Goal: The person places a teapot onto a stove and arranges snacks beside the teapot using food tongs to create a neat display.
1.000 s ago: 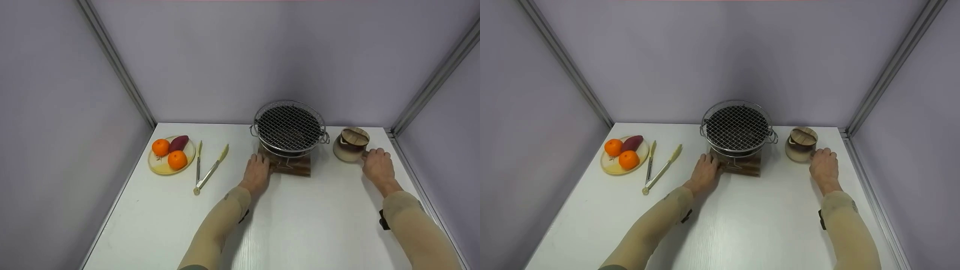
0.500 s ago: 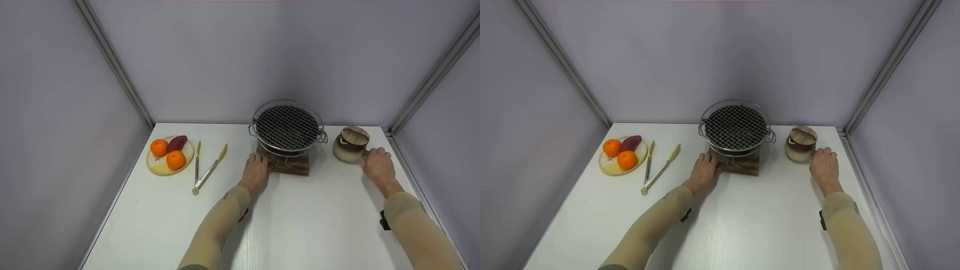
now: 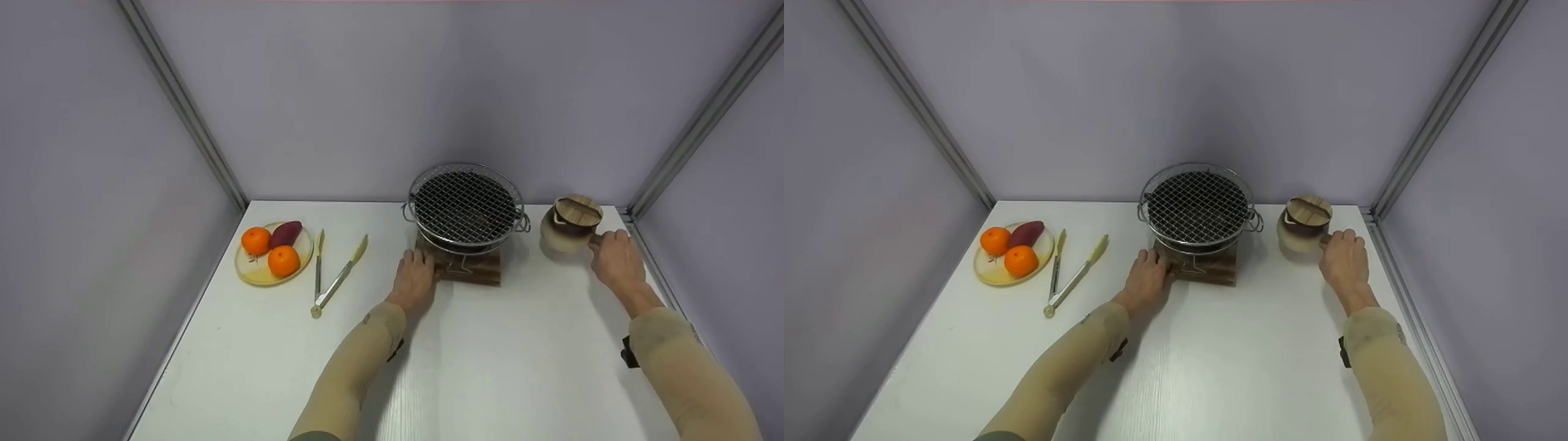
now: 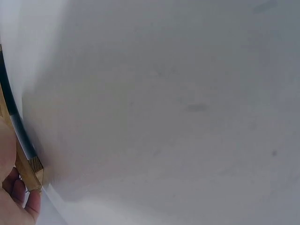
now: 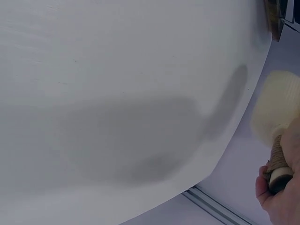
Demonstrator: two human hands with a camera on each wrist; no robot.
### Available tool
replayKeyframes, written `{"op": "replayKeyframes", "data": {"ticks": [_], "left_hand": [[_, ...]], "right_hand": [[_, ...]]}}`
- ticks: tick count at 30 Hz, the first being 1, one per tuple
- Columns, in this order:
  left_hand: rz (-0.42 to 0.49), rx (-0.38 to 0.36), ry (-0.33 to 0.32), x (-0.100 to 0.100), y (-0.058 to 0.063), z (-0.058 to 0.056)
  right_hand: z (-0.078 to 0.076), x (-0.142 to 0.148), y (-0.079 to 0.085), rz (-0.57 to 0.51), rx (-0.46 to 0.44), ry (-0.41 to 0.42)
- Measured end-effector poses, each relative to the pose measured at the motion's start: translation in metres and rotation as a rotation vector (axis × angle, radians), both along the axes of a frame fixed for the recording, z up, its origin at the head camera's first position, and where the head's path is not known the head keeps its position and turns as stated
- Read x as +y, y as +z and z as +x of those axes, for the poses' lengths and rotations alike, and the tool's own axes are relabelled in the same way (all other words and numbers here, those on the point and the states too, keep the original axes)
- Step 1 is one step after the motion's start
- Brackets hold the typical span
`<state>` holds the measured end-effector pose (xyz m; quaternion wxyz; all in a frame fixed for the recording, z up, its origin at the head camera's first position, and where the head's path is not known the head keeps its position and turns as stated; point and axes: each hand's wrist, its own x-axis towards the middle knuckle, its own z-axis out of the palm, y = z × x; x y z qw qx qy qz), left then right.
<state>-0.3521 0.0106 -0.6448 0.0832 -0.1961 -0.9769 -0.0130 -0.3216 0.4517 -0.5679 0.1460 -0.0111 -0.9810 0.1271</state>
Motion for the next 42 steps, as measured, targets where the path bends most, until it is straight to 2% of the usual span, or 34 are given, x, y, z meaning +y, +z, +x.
{"op": "replayKeyframes", "data": {"ticks": [9,14,21,30,42], "left_hand": [[0.072,-0.033,0.002,0.0,0.001,0.0],[0.055,-0.057,0.019,0.001,0.004,0.0],[0.061,-0.078,0.013,0.001,0.004,0.0],[-0.032,-0.054,0.018,0.001,0.007,0.001],[-0.006,-0.044,0.017,0.001,0.008,0.0]], "right_hand": [[0.0,0.002,0.021,-0.015,-0.031,-0.018],[0.0,0.002,0.033,-0.013,-0.057,-0.014],[0.0,0.002,0.047,0.019,-0.021,0.017],[-0.002,-0.004,0.069,0.044,0.011,0.051],[-0.005,-0.011,0.095,0.034,0.037,0.087]]}}
